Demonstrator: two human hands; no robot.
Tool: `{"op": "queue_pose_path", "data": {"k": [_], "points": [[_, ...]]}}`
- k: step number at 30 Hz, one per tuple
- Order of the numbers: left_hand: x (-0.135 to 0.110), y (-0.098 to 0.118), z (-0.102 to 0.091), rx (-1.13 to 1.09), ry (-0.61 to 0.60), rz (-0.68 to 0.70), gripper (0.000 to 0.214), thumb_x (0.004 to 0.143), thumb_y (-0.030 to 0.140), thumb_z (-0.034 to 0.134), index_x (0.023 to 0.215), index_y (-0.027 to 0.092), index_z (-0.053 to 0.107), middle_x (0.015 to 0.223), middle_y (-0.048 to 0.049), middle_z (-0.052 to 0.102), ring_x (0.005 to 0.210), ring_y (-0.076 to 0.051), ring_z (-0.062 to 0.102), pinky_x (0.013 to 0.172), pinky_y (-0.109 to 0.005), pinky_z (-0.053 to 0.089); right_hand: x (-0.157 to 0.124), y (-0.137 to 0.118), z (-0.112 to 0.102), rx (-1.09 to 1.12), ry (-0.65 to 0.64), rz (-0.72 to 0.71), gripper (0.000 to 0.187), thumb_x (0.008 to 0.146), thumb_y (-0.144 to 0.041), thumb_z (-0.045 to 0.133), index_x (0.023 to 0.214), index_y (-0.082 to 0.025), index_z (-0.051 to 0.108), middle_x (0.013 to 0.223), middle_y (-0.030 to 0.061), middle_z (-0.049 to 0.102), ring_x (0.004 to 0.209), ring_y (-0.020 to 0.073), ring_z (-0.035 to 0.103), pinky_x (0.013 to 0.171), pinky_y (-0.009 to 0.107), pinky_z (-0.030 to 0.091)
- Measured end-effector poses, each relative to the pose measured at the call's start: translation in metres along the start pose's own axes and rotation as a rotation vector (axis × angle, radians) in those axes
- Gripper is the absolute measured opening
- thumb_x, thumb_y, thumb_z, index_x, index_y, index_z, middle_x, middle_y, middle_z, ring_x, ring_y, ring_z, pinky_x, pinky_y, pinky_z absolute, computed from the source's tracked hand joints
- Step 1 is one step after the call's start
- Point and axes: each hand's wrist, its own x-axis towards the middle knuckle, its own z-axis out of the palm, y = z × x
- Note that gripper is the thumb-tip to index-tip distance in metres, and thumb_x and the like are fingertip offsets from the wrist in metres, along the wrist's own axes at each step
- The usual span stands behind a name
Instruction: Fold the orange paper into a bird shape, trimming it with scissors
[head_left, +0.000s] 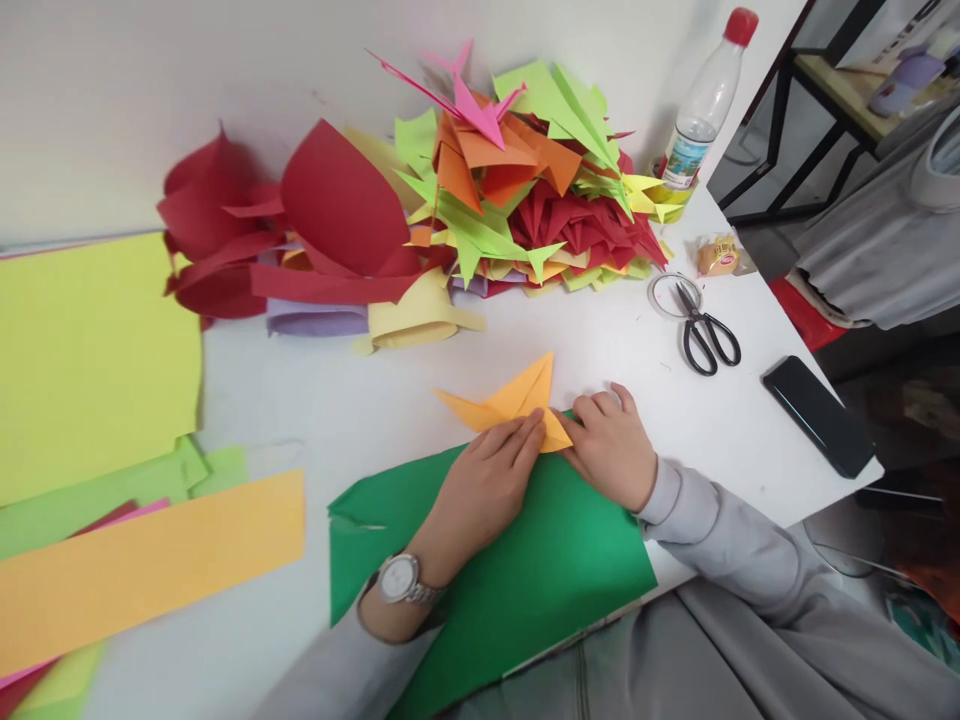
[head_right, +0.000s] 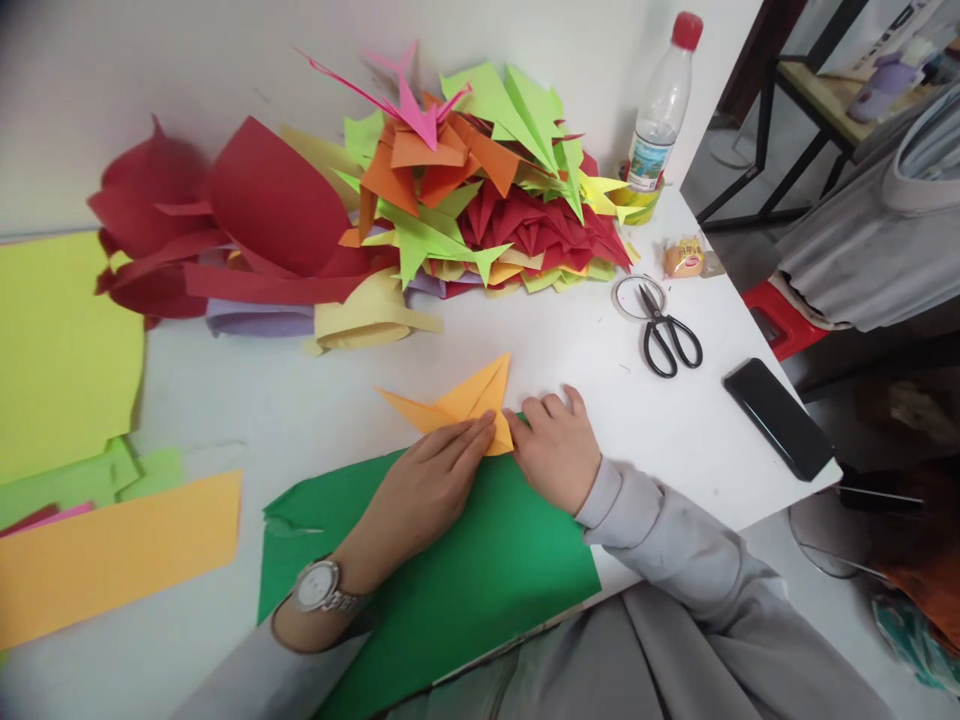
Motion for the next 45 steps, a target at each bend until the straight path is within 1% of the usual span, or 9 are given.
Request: {"op": "queue_pose_path", "data": {"k": [4,7,13,18,23,30,34,40,45], "points": [[0.000,0.002,-0.001,-0.005,-0.009,0.006,0.042,0.088,0.006,0.038,0.126,0.003,0.056,0.133,-0.0218,0.059,0.112,-0.031,0.058,0.093,-0.044,0.050,-0.001,0.005,0.000,-0.001,0.003,-0.008,0.039,0.092,-0.020,0.052,0.130,-0.017,0.057,0.102,0.0106,0.061,0.097,0.0256,0.047,0.103,0.048,0.029],[0.001,0.004,-0.001,-0.043,-0.007,-0.016,0.042,0.089,0.008,0.038,0.127,0.005,0.055,0.132,-0.0214,0.059,0.113,-0.031,0.057,0.093,-0.046,0.050,0.001,0.009,0.002,-0.010,-0.003,-0.034,0.044,0.092,-0.013,0.049,0.133,-0.024,0.055,0.097,0.0093,0.060,0.093,0.0246,0.047,0.099,0.046,0.032],[0.003,0.006,-0.003,-0.031,-0.024,-0.046,0.037,0.092,0.013,0.039,0.124,0.008,0.058,0.133,-0.0193,0.059,0.110,-0.031,0.057,0.091,-0.046,0.051,0.006,0.013,0.002,-0.068,0.021,-0.047,0.041,0.095,-0.017,0.049,0.131,-0.036,0.057,0.096,0.0070,0.060,0.092,0.0234,0.046,0.103,0.052,0.027],[0.004,0.009,-0.007,-0.051,-0.018,-0.088,0.034,0.093,0.020,0.043,0.120,0.007,0.060,0.130,-0.0223,0.059,0.111,-0.032,0.057,0.091,-0.047,0.050,0.007,0.021,0.003,-0.101,0.035,-0.065,0.036,0.097,-0.021,0.049,0.129,-0.032,0.058,0.093,0.0062,0.060,0.091,0.0219,0.046,0.101,0.048,0.030],[0.003,0.008,-0.007,-0.086,0.005,-0.086,0.033,0.093,0.020,0.044,0.119,0.007,0.060,0.123,-0.0230,0.061,0.114,-0.032,0.055,0.095,-0.047,0.050,0.009,0.025,0.006,-0.111,0.057,-0.129,0.041,0.096,-0.019,0.051,0.131,-0.040,0.055,0.093,0.0048,0.060,0.090,0.0207,0.047,0.102,0.049,0.029],[-0.006,-0.002,-0.007,-0.146,0.109,-0.103,0.031,0.089,0.016,0.049,0.115,0.010,0.065,0.117,-0.0159,0.068,0.106,-0.028,0.059,0.092,-0.045,0.053,0.011,0.022,0.002,-0.131,0.048,-0.147,0.035,0.095,-0.024,0.055,0.127,-0.037,0.059,0.093,0.0051,0.060,0.092,0.0214,0.047,0.104,0.053,0.027],[-0.010,-0.009,-0.013,-0.118,0.062,-0.058,0.031,0.090,0.016,0.048,0.114,0.009,0.067,0.122,-0.0147,0.067,0.109,-0.030,0.058,0.092,-0.046,0.053,0.012,0.022,0.001,-0.135,0.047,-0.143,0.034,0.095,-0.025,0.055,0.126,-0.038,0.060,0.089,0.0042,0.060,0.090,0.0209,0.046,0.104,0.052,0.027],[-0.012,-0.016,-0.026,-0.140,-0.052,0.011,0.031,0.093,0.020,0.045,0.111,0.017,0.070,0.130,-0.0116,0.063,0.119,-0.030,0.054,0.096,-0.048,0.050,0.012,0.029,0.005,-0.099,0.063,-0.152,0.037,0.094,-0.022,0.056,0.126,-0.040,0.060,0.087,0.0032,0.058,0.089,0.0200,0.045,0.103,0.049,0.029],[-0.012,-0.017,-0.029,-0.202,-0.064,0.000,0.031,0.092,0.019,0.045,0.108,0.019,0.071,0.132,-0.0124,0.062,0.120,-0.031,0.052,0.095,-0.051,0.050,0.018,0.029,0.008,-0.082,0.071,-0.194,0.041,0.095,-0.017,0.053,0.128,-0.040,0.058,0.093,0.0033,0.058,0.092,0.0188,0.047,0.105,0.048,0.028]]}}
